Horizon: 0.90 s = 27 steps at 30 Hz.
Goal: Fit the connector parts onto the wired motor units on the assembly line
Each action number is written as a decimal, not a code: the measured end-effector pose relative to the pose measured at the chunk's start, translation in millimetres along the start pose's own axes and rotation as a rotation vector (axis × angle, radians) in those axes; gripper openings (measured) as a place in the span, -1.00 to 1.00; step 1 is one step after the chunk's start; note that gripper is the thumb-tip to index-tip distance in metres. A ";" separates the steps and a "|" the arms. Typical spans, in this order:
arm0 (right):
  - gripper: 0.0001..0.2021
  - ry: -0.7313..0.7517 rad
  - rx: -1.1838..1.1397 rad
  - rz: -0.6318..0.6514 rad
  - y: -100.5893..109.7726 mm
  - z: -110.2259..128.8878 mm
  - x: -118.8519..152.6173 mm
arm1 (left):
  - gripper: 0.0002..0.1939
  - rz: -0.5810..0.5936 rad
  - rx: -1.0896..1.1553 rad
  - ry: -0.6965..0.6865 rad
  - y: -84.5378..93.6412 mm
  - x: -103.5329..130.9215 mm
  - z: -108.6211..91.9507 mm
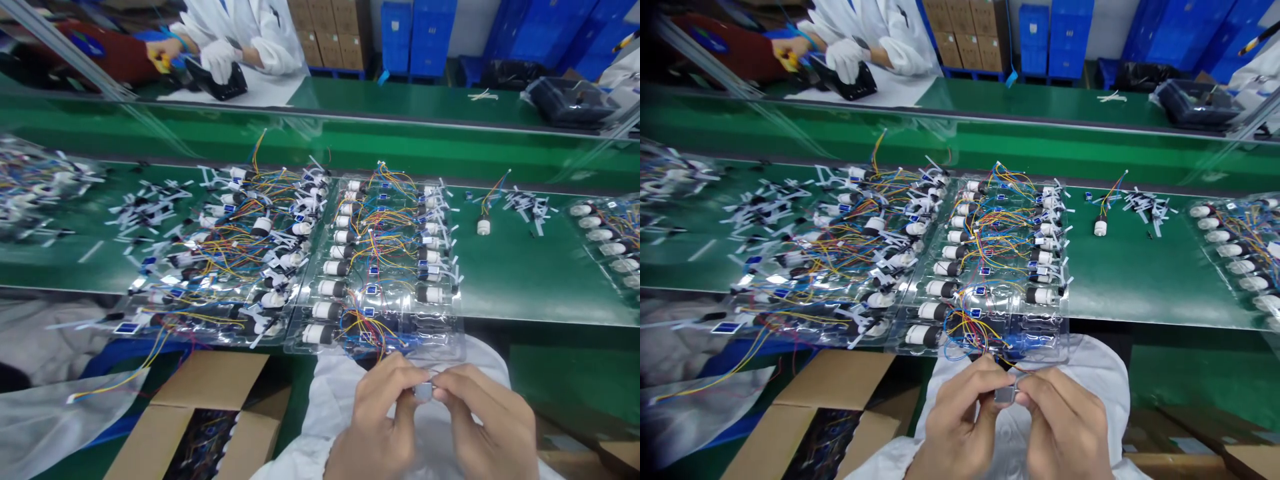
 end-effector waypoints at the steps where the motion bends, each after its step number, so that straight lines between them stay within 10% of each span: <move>1: -0.72 -0.030 -0.026 0.042 -0.8 -3.0 0.0 | -0.65 0.033 -0.014 -0.027 -0.8 -1.3 -1.5; 6: -0.76 -0.314 -0.156 0.212 -10.0 -25.8 14.3 | -0.59 0.167 -0.102 -0.068 -1.8 10.2 -4.1; 12: -0.64 -0.828 -0.405 0.456 -8.7 -48.9 42.5 | -0.71 0.387 -0.190 0.299 -4.6 34.4 23.2; 18: -0.60 -0.427 -0.248 0.364 46.9 -33.2 -4.4 | -0.93 0.746 -0.079 0.185 -0.6 9.2 12.5; 27: -0.80 -0.053 0.024 0.105 35.9 -46.7 -62.9 | -0.68 0.351 -0.352 -0.129 43.4 -68.0 -4.0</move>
Point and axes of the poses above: each hand's wrist, its own x-axis away from the middle knuckle, its own y-axis out of the back of the hand, z = x × y, the point moved 7 cm from there along -x, towards the middle knuckle, and after that the axes turned 9 degrees about -z, right-handed, at the moved point
